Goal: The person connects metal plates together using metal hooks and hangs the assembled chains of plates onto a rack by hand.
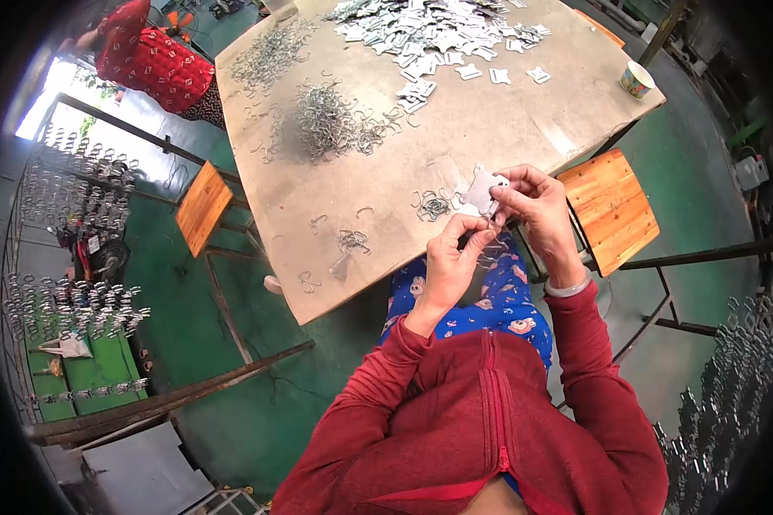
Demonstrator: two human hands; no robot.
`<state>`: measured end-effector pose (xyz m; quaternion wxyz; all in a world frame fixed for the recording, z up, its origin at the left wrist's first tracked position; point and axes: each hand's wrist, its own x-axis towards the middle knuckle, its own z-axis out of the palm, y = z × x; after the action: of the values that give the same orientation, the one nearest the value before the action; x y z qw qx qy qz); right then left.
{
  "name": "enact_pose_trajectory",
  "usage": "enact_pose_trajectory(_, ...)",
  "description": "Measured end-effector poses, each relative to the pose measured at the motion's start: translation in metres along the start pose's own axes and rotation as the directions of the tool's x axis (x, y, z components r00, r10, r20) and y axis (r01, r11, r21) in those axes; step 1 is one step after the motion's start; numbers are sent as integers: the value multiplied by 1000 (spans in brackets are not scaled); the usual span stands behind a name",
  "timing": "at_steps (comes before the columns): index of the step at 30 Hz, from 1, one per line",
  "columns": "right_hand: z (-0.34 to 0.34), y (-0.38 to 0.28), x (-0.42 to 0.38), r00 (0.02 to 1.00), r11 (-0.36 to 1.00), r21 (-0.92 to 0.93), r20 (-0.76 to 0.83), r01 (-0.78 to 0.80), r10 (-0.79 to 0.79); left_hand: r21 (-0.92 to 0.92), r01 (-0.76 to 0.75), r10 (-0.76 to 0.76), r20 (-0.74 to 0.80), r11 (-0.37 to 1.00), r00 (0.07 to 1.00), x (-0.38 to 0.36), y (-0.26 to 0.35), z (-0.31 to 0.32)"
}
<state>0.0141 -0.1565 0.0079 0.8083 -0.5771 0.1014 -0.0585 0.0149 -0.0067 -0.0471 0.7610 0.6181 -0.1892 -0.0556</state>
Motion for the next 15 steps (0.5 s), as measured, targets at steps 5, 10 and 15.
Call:
enact_pose_trajectory(5,4,-9,-9,999,999,28,-44,24,-23,96,-8,8,6,995,1000,2,10,3)
enact_pose_trajectory(10,2,-8,-6,996,989,133,-54,-59,67,351,-147,130,73,925,989,5,27,-1)
enact_pose_trajectory(15,13,-13,-20,996,997,-57,-58,58,-61,440,-269,245,110,857,963,6,19,-7)
